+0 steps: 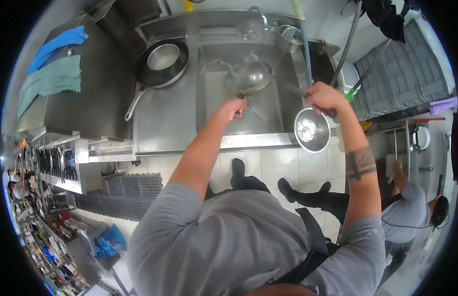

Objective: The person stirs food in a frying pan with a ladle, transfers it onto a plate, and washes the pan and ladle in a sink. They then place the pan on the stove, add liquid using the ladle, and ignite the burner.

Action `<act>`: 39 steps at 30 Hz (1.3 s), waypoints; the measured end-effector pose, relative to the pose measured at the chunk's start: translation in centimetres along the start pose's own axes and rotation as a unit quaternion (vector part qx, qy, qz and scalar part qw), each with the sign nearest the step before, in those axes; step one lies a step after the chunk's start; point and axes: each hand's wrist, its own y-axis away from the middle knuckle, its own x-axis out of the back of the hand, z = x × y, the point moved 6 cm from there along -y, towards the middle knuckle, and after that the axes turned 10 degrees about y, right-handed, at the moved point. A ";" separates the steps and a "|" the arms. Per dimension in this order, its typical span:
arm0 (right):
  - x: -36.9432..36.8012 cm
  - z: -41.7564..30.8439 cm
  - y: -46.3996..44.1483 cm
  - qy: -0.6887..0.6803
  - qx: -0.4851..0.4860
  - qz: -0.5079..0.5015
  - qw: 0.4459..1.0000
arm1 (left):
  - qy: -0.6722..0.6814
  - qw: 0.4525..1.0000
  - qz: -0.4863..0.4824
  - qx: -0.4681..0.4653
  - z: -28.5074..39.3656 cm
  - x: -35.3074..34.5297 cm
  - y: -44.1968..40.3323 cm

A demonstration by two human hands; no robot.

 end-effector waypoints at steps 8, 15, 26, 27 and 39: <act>-12.8 -7.0 6.9 0.164 0.034 0.415 0.894 | 0.633 0.657 -0.338 0.230 -4.9 -7.8 12.9; -28.8 -14.0 9.5 -0.001 0.041 0.486 0.873 | 0.417 0.809 -0.381 0.161 -9.0 -0.6 30.1; -55.6 -33.5 10.4 0.040 0.196 0.151 0.968 | -0.095 0.970 0.169 -0.143 -30.6 26.3 68.9; -56.5 -36.2 9.7 0.036 0.201 0.149 0.967 | -0.087 0.964 0.211 -0.132 -32.1 28.0 71.2; -67.4 -78.5 -0.3 -0.144 0.301 -0.266 0.904 | 0.072 0.795 0.585 -0.140 -34.7 64.3 82.3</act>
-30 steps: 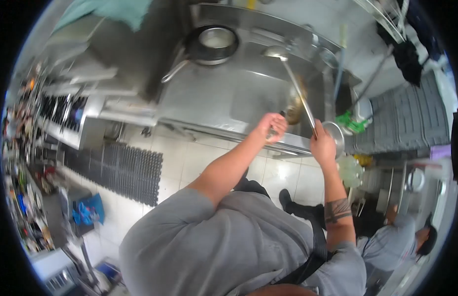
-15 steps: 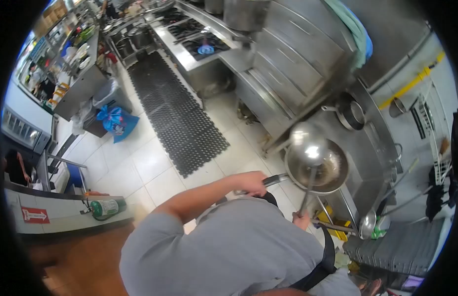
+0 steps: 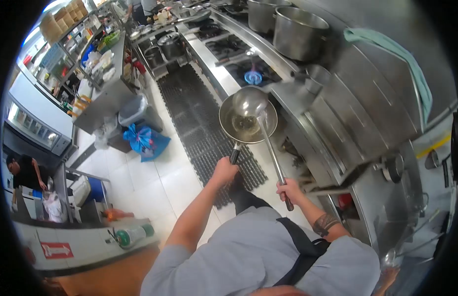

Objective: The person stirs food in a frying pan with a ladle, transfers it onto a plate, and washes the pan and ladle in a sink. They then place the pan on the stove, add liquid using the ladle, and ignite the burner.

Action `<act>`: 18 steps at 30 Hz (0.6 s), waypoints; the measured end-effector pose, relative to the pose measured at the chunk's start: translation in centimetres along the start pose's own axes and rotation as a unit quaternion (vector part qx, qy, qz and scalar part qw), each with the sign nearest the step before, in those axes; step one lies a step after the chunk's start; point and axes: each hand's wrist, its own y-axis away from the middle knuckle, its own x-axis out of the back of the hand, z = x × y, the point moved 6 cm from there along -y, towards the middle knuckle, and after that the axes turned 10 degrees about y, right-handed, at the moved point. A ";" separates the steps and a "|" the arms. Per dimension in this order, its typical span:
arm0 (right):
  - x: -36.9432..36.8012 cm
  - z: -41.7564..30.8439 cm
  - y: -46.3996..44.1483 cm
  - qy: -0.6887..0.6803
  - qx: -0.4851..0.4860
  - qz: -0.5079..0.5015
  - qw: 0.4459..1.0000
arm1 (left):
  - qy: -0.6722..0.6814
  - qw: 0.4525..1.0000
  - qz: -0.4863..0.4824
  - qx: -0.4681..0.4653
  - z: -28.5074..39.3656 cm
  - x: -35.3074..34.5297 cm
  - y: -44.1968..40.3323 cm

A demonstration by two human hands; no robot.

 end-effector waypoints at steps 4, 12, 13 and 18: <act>-1.1 -14.1 -8.5 -0.211 0.035 -0.084 0.973 | -0.033 0.998 0.035 -0.041 7.1 6.5 -12.5; 6.8 -37.3 -13.9 -0.236 0.142 0.055 0.960 | 0.000 0.999 -0.048 -0.022 14.7 10.1 -31.9; 7.4 -38.5 -14.3 -0.232 0.143 0.087 0.958 | 0.007 0.999 -0.045 -0.029 15.6 10.3 -32.9; 5.5 -42.4 -17.7 -0.291 0.173 0.070 0.938 | 0.079 0.992 -0.095 -0.024 16.7 13.0 -38.4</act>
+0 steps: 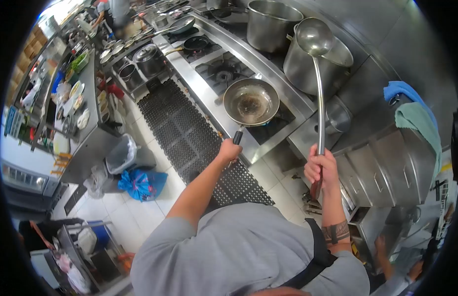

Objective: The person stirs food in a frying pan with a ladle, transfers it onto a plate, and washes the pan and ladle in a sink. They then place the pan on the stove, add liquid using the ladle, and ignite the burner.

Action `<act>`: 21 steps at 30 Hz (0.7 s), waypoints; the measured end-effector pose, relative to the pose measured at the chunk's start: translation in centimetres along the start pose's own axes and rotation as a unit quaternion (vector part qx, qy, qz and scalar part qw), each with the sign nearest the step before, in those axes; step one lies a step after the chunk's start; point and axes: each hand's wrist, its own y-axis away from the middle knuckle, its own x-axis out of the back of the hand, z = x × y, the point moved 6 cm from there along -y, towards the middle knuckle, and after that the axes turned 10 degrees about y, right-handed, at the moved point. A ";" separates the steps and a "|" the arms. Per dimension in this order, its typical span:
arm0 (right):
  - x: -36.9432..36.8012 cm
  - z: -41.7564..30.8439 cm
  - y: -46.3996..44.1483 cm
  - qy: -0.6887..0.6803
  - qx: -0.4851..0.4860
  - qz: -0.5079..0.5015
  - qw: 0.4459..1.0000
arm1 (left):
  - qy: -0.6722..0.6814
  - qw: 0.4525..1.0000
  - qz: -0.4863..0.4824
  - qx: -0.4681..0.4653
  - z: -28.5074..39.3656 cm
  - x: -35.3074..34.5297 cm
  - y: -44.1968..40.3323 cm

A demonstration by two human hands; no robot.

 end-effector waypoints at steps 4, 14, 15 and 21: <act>-7.9 3.0 -6.4 -0.092 0.009 -0.052 0.994 | -0.027 0.999 -0.011 -0.035 3.3 6.9 -5.5; -26.8 7.9 -25.0 -0.075 -0.045 0.012 0.996 | -0.233 0.951 -0.124 -0.159 10.9 24.6 -18.7; -27.8 6.6 -26.8 -0.087 -0.033 0.033 0.995 | -0.241 0.953 -0.141 -0.119 11.7 25.2 -19.8; -27.1 -5.8 -39.9 -0.001 0.155 0.218 0.963 | -0.214 0.955 -0.184 -0.088 16.4 27.4 -27.3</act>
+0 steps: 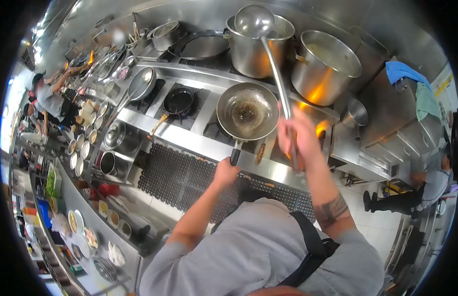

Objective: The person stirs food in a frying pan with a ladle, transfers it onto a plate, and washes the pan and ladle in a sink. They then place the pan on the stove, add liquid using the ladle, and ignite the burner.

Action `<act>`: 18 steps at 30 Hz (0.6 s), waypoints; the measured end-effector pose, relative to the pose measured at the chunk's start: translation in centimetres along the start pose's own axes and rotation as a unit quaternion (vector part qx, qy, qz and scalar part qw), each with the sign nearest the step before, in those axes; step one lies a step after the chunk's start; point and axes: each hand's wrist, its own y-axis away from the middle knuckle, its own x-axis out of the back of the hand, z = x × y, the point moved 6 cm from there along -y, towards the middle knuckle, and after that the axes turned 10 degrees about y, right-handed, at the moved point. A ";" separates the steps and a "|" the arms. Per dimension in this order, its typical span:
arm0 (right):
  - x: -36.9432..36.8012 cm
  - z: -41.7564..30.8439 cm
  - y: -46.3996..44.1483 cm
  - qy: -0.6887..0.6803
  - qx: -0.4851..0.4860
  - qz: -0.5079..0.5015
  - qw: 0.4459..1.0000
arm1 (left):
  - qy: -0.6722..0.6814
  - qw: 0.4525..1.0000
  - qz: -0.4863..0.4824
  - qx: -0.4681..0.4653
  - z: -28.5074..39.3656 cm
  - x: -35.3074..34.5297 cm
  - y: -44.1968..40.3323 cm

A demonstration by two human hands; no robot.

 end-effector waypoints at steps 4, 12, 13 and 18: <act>1.4 -7.7 -15.6 0.501 0.067 0.125 0.854 | 0.019 0.999 -0.021 0.030 3.8 4.1 -2.3; 3.6 -9.4 -38.6 0.855 -0.086 0.048 0.510 | 0.039 0.993 -0.107 0.008 11.1 11.6 -5.7; 4.0 -10.3 -40.9 0.856 -0.088 0.051 0.506 | 0.035 0.991 -0.129 0.007 11.6 12.2 -6.3; 5.3 -9.4 -40.1 0.054 -0.180 0.137 0.973 | 0.073 0.975 -0.208 -0.028 12.8 15.9 -10.5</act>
